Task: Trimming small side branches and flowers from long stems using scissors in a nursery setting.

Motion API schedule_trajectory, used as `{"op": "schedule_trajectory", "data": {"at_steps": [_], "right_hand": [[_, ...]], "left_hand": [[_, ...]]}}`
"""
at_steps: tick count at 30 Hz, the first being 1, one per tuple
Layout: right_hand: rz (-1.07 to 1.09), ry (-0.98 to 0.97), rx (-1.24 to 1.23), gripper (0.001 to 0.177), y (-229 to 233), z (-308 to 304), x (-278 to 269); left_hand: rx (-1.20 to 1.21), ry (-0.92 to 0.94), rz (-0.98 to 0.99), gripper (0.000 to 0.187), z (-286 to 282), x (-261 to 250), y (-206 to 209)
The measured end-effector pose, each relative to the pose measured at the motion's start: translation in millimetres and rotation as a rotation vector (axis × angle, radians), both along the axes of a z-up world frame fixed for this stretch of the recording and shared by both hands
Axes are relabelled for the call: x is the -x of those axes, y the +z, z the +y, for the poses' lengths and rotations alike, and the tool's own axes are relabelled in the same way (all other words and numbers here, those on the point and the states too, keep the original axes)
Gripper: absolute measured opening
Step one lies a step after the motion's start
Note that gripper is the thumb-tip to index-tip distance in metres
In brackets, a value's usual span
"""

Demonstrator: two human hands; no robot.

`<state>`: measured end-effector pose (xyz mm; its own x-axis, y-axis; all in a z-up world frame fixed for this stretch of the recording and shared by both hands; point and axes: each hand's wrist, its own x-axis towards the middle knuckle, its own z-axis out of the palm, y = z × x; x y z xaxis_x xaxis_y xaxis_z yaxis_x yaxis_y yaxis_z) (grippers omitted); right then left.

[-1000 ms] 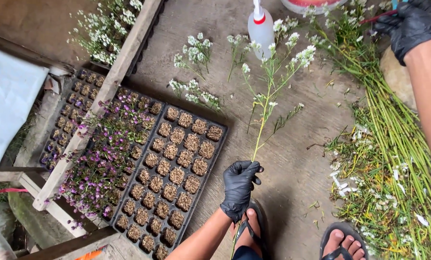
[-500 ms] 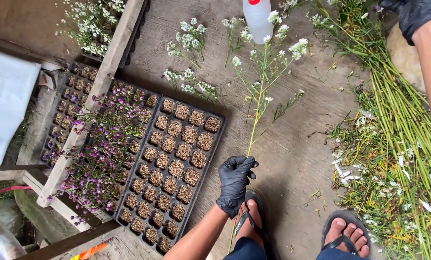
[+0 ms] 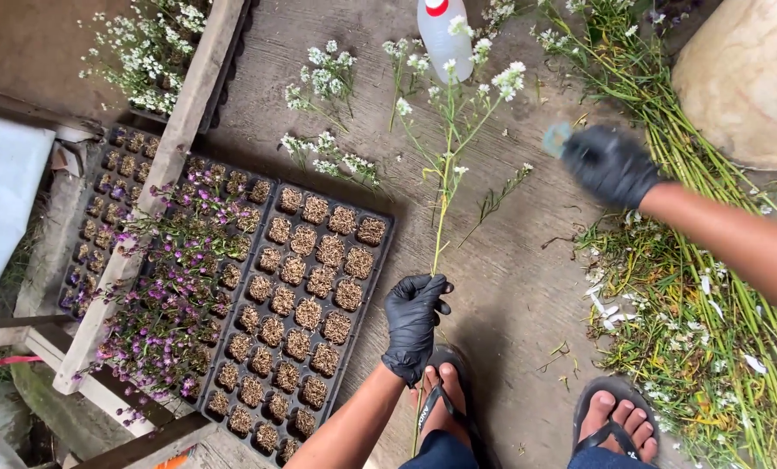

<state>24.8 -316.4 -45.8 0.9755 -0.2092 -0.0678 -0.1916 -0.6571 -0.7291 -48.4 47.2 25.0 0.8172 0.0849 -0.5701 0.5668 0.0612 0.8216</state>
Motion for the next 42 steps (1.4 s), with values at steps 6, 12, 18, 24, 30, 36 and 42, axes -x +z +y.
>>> {"op": "schedule_trajectory", "data": {"at_steps": [6, 12, 18, 24, 30, 36, 42], "right_hand": [[-0.232, 0.544, 0.204, 0.014, 9, 75, 68], [-0.109, 0.781, 0.239, 0.026, -79, 78, 68], [0.036, 0.124, -0.226, 0.019, 13, 130, 34], [-0.031, -0.174, -0.908, 0.026, 54, 159, 13], [-0.136, -0.218, -0.907, 0.018, 41, 165, 1], [-0.178, -0.247, -0.818, 0.008, 43, 169, 1], [-0.183, -0.240, -0.714, 0.006, 29, 165, -1]], "left_hand": [[0.007, 0.011, -0.026, 0.017, -9, -10, -4], [0.031, 0.028, -0.050, 0.018, -21, -17, -4], [0.030, 0.035, -0.053, 0.018, -27, -21, -3], [0.017, 0.019, -0.059, 0.018, -33, -20, -3], [0.015, 0.026, -0.073, 0.018, -34, -19, -6], [0.024, 0.035, -0.069, 0.018, -36, -18, -2], [0.030, 0.032, -0.060, 0.018, -39, -18, 4]]}}
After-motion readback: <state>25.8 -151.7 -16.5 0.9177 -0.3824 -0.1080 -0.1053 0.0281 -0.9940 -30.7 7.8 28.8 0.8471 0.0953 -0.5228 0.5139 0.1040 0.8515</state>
